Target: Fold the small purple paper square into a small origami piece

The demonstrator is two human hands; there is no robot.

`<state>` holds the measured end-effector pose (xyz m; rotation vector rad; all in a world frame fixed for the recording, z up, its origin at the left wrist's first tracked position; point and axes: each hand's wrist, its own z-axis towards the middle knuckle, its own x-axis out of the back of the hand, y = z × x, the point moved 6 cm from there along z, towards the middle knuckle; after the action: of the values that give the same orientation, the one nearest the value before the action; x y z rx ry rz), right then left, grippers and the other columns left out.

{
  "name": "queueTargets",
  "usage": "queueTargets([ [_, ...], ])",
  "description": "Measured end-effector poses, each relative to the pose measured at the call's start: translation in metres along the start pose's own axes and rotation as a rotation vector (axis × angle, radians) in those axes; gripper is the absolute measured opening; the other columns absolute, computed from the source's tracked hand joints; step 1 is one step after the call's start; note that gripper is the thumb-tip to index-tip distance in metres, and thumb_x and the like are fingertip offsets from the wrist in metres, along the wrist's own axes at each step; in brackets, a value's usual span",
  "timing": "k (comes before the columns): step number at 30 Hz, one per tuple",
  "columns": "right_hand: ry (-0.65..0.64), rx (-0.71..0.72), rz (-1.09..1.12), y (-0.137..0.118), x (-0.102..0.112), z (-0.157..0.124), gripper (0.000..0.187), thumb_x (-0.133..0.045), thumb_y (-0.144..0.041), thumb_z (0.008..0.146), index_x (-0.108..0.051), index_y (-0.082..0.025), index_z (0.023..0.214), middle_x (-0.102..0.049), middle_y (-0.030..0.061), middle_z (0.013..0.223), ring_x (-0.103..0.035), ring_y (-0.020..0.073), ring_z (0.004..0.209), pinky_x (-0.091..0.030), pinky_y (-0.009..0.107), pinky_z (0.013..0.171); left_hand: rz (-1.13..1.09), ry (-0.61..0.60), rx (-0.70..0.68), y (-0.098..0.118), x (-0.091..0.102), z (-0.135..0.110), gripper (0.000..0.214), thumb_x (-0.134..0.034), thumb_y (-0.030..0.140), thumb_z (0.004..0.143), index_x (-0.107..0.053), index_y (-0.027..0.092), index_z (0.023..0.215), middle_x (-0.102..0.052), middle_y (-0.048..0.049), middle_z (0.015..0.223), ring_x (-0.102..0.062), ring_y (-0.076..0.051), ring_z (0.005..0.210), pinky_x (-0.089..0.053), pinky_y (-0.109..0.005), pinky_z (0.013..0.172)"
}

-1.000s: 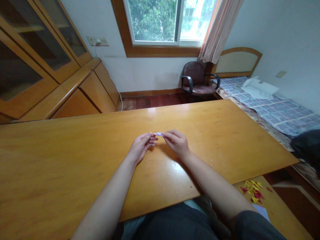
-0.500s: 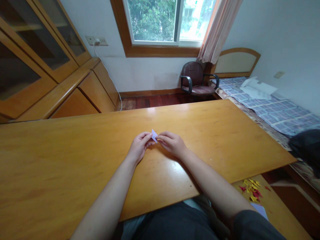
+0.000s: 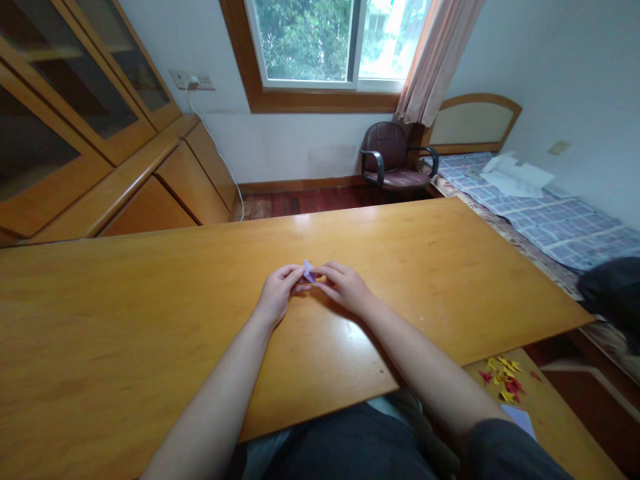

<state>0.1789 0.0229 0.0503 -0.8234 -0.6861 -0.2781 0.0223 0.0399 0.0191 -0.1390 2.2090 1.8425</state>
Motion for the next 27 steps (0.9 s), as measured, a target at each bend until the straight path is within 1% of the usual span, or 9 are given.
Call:
queueTargets([
  [6, -0.037, -0.024, 0.056, 0.0015, -0.0003, 0.0017, 0.018, -0.06, -0.027, 0.093, -0.066, -0.022, 0.109, -0.066, 0.0064, 0.096, -0.059, 0.0151, 0.077, -0.047, 0.026, 0.075, 0.067, 0.006, -0.016, 0.0003, 0.0014, 0.0003, 0.036, -0.078, 0.048, 0.07, -0.072, 0.015, 0.08, -0.071, -0.0044, 0.078, -0.065, -0.016, 0.068, -0.053, -0.026, 0.063],
  [12, -0.05, -0.031, 0.08, 0.001, -0.0018, 0.002, 0.01, -0.061, -0.027, 0.092, -0.066, -0.02, 0.097, -0.064, 0.0048, 0.089, -0.058, 0.015, 0.077, -0.047, 0.026, 0.073, 0.118, -0.002, -0.033, 0.0005, 0.0, 0.0006, 0.035, -0.079, 0.049, 0.069, -0.072, 0.016, 0.077, -0.07, -0.003, 0.076, -0.062, -0.015, 0.067, -0.051, -0.025, 0.062],
  [17, -0.036, -0.027, 0.082, 0.0006, -0.0003, 0.0022, 0.012, -0.06, -0.027, 0.092, -0.068, -0.02, 0.098, -0.064, 0.005, 0.089, -0.057, 0.015, 0.076, -0.047, 0.026, 0.074, 0.116, -0.026, -0.039, 0.0, -0.0005, 0.0004, 0.035, -0.078, 0.048, 0.071, -0.074, 0.016, 0.083, -0.071, -0.0041, 0.082, -0.063, -0.015, 0.072, -0.051, -0.024, 0.066],
  [20, -0.022, -0.032, 0.076, 0.0019, 0.001, 0.002, 0.014, -0.059, -0.028, 0.093, -0.069, -0.021, 0.099, -0.064, 0.0051, 0.09, -0.058, 0.0149, 0.077, -0.048, 0.026, 0.074, 0.133, -0.057, -0.032, -0.0021, -0.0011, 0.0008, 0.034, -0.08, 0.046, 0.07, -0.075, 0.016, 0.086, -0.073, -0.0047, 0.085, -0.064, -0.016, 0.075, -0.051, -0.025, 0.07],
  [23, -0.008, -0.023, 0.073, 0.003, 0.0016, 0.0017, 0.015, -0.058, -0.029, 0.094, -0.07, -0.021, 0.099, -0.065, 0.0056, 0.091, -0.06, 0.0149, 0.079, -0.048, 0.026, 0.075, 0.159, -0.069, -0.032, -0.0047, -0.0003, 0.0023, 0.033, -0.081, 0.045, 0.069, -0.076, 0.017, 0.085, -0.073, -0.0043, 0.083, -0.063, -0.015, 0.073, -0.05, -0.024, 0.07],
  [27, -0.003, -0.003, 0.091, 0.0033, 0.0015, 0.0014, 0.015, -0.058, -0.029, 0.095, -0.069, -0.021, 0.099, -0.066, 0.0062, 0.094, -0.061, 0.0149, 0.082, -0.049, 0.026, 0.077, 0.172, -0.043, -0.038, -0.0069, 0.0029, 0.0046, 0.033, -0.08, 0.046, 0.069, -0.076, 0.017, 0.084, -0.073, -0.0037, 0.08, -0.062, -0.015, 0.071, -0.048, -0.024, 0.067],
])
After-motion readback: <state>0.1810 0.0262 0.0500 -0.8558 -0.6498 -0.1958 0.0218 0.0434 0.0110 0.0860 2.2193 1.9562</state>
